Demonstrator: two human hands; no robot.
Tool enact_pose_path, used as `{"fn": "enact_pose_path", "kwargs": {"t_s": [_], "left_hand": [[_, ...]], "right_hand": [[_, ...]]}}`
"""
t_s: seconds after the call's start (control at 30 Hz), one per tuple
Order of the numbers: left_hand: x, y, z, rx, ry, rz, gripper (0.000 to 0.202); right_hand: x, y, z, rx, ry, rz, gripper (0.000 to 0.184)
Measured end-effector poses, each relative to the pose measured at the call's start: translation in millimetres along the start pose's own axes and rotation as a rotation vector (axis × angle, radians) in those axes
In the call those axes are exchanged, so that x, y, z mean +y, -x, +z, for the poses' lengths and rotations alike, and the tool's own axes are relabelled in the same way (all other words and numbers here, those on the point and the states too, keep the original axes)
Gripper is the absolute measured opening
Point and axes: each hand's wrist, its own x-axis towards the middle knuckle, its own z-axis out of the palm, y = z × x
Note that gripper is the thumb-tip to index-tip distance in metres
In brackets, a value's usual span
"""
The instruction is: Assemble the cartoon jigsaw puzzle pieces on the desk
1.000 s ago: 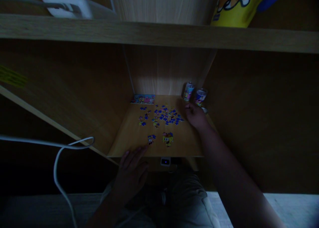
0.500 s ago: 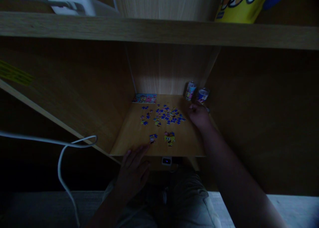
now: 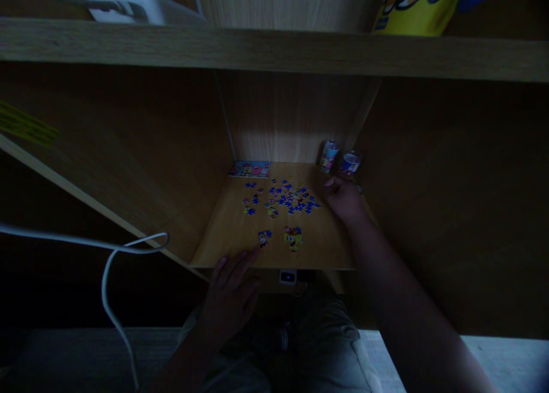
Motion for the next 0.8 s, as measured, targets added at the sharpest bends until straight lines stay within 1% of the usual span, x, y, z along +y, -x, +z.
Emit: {"fn": "enact_pose_path", "kwargs": {"t_s": [0.23,0.57,0.8], "left_hand": [[-0.4,0.7,-0.1,-0.012,0.014,-0.008,0.014],[0.5,0.0,-1.3,-0.026,0.000,-0.013,0.014],[0.3,0.3,-1.4,-0.010,0.029,-0.016,0.015]], "right_hand": [[1.3,1.3,0.0,0.056,-0.016,0.016,0.007],[1.8,0.5,-1.5,0.086,-0.038,-0.004,0.011],[3.0,0.6,0.2,0.108,-0.058,-0.012,0.012]]}}
